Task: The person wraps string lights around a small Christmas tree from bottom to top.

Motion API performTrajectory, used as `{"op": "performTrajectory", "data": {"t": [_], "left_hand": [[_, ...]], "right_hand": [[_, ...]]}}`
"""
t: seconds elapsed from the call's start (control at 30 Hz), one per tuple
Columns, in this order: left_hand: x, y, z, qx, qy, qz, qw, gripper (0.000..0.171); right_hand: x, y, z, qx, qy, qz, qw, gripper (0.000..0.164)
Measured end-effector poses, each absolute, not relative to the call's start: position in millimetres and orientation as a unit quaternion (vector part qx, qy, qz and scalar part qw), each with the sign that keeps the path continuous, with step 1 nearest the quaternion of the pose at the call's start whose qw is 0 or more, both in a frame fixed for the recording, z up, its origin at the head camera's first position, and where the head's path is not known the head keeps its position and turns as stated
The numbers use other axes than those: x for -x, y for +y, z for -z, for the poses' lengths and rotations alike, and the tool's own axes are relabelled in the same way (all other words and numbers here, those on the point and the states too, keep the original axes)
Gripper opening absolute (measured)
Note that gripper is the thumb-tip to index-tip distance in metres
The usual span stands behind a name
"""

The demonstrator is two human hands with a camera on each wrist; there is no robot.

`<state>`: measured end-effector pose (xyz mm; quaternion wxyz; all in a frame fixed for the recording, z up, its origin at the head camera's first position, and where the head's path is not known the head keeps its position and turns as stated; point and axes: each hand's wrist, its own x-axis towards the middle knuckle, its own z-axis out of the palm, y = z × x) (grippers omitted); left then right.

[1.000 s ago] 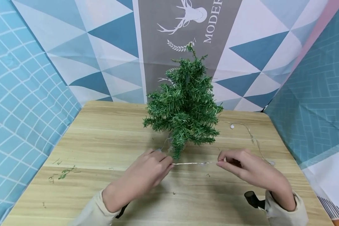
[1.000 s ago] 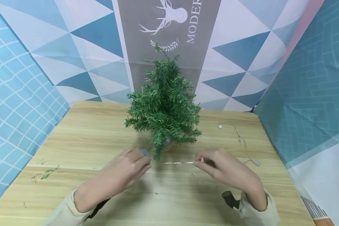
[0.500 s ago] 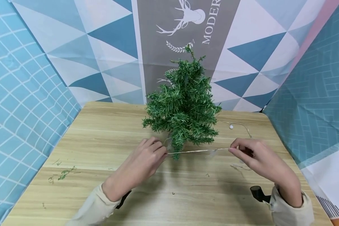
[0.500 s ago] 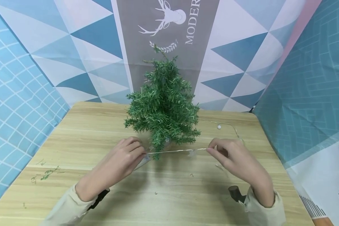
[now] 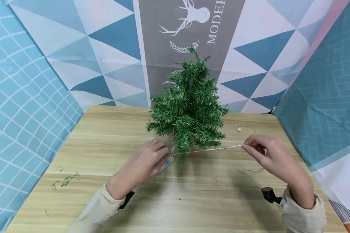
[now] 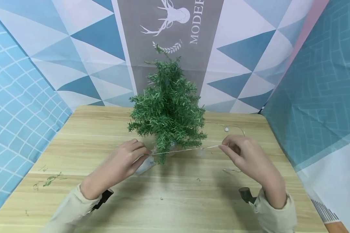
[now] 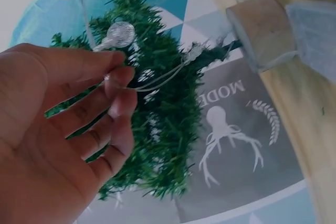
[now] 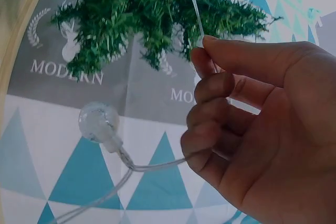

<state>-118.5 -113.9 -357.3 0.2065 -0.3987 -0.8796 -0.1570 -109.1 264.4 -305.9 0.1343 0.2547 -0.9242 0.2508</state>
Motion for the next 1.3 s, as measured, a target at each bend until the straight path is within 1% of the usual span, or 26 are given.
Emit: {"op": "performTrajectory", "data": {"t": [0.23, 0.57, 0.8, 0.87, 0.93, 1.1, 1.3], "left_hand": [[121, -107, 369, 0.418, -0.861, 0.194, 0.213, 0.014], [130, -98, 387, 0.392, -0.855, 0.215, 0.264, 0.006], [133, -95, 397, 0.357, -0.872, 0.199, 0.271, 0.009], [133, -95, 399, 0.349, -0.872, 0.206, 0.274, 0.008], [134, -94, 401, 0.343, -0.871, 0.213, 0.281, 0.006], [138, -92, 402, 0.336, -0.866, 0.220, 0.297, 0.006], [141, -89, 407, 0.312, -0.873, 0.224, 0.299, 0.010]], "right_hand": [[117, 282, 302, -0.245, -0.931, -0.218, 0.160, 0.016], [148, 292, 293, -0.226, -0.946, -0.176, 0.149, 0.011], [165, 316, 292, -0.199, -0.952, -0.166, 0.162, 0.024], [167, 323, 291, -0.194, -0.953, -0.175, 0.155, 0.021], [171, 329, 288, -0.194, -0.953, -0.181, 0.146, 0.015], [188, 339, 283, -0.212, -0.956, -0.142, 0.147, 0.006], [210, 351, 281, -0.201, -0.960, -0.132, 0.146, 0.008]]}}
